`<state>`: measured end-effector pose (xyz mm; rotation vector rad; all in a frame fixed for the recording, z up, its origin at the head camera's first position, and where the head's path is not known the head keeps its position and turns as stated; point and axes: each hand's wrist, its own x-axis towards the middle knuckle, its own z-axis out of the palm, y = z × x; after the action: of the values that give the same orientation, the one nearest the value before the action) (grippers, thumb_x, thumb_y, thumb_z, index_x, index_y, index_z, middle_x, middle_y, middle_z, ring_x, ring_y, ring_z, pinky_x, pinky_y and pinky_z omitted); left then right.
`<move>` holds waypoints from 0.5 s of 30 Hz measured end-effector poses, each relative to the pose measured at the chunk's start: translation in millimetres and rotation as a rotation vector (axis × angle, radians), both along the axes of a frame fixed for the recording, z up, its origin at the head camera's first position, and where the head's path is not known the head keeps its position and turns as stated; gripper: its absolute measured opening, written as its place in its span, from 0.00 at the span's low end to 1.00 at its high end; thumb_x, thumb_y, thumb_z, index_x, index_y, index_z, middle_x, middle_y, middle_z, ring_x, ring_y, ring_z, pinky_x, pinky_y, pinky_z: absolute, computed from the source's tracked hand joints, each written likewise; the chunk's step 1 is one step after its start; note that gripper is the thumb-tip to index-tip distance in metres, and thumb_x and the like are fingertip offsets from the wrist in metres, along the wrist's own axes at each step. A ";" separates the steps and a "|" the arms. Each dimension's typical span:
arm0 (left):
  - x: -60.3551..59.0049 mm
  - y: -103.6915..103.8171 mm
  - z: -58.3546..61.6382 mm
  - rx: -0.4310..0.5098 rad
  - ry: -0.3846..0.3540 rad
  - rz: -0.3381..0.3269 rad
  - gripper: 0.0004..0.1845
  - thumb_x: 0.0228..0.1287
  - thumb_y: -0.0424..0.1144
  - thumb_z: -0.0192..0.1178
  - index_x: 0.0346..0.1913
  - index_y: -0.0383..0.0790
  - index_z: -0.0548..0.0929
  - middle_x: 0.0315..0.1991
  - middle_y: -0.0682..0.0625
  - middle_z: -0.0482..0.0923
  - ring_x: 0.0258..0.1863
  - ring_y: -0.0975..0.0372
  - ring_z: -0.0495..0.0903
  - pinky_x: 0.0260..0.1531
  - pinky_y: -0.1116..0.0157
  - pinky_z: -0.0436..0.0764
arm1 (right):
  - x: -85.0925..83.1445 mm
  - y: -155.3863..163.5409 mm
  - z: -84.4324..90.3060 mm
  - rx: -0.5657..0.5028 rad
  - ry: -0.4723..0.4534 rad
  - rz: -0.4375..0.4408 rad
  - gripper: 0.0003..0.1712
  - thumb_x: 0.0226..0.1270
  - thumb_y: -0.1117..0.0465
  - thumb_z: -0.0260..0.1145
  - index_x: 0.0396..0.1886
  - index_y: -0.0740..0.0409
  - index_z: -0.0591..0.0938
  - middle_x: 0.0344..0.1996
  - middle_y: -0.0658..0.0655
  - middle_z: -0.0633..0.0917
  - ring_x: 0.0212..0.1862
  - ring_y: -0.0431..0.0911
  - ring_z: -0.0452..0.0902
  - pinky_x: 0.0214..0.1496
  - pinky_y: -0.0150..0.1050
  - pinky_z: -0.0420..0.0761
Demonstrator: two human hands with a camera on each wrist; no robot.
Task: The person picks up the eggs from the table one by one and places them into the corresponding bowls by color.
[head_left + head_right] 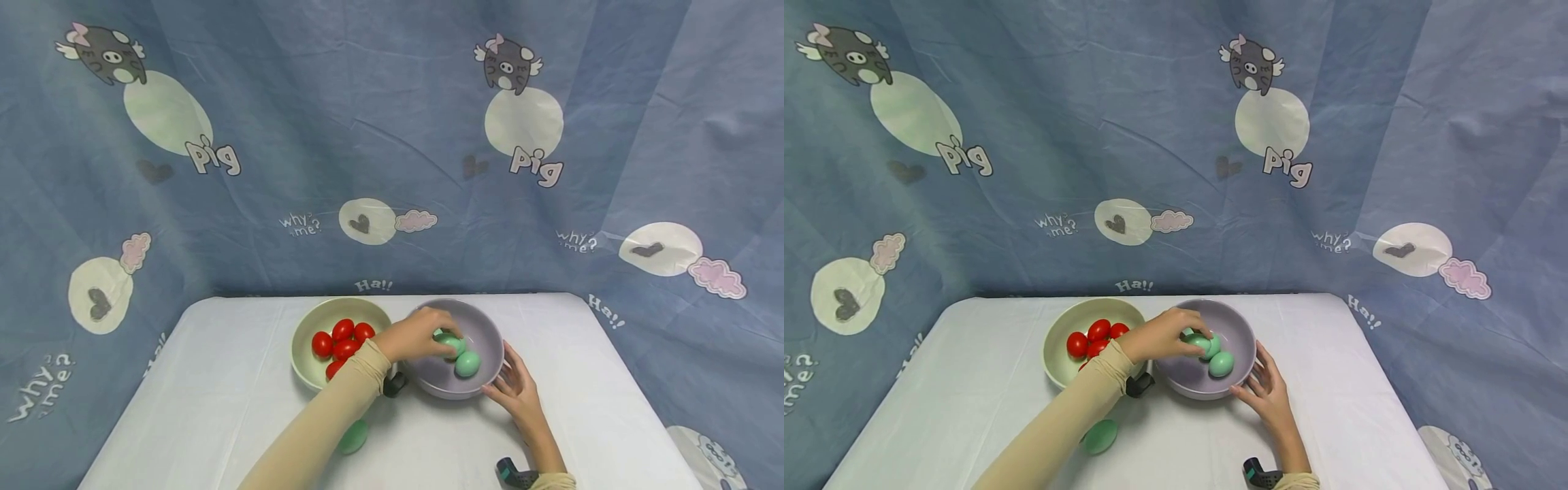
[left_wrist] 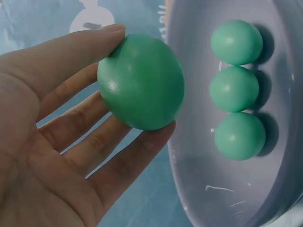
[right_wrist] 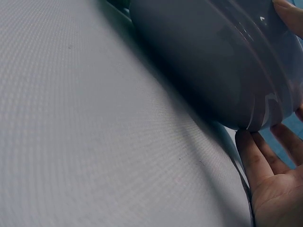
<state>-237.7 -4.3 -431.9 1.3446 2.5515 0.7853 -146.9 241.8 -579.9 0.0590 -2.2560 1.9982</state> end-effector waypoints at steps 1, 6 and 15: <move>-3.0 1.4 -1.1 -0.006 -0.005 0.002 0.15 0.65 0.40 0.72 0.53 0.42 0.89 0.50 0.51 0.89 0.51 0.62 0.84 0.57 0.63 0.84 | -0.2 0.0 -0.4 0.003 -0.001 -0.001 0.56 0.61 0.69 0.75 0.84 0.46 0.56 0.82 0.59 0.59 0.67 0.24 0.69 0.67 0.23 0.75; -18.1 9.0 -5.5 -0.039 -0.030 0.014 0.16 0.66 0.41 0.72 0.54 0.40 0.89 0.51 0.51 0.88 0.51 0.62 0.83 0.57 0.65 0.84 | -1.0 0.0 -1.8 0.007 0.002 0.000 0.56 0.61 0.69 0.75 0.84 0.45 0.56 0.82 0.58 0.60 0.67 0.24 0.69 0.67 0.23 0.75; -39.4 25.5 -16.2 -0.061 -0.075 0.047 0.17 0.67 0.41 0.71 0.55 0.39 0.88 0.52 0.51 0.88 0.53 0.61 0.84 0.59 0.67 0.82 | -0.5 0.4 -2.1 -0.010 0.019 0.014 0.57 0.60 0.70 0.75 0.84 0.48 0.55 0.82 0.60 0.60 0.67 0.25 0.70 0.67 0.23 0.75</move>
<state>-277.1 21.2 -448.0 1.2185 2.5353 0.7453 -147.3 242.3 -582.0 0.0936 -2.2405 2.0065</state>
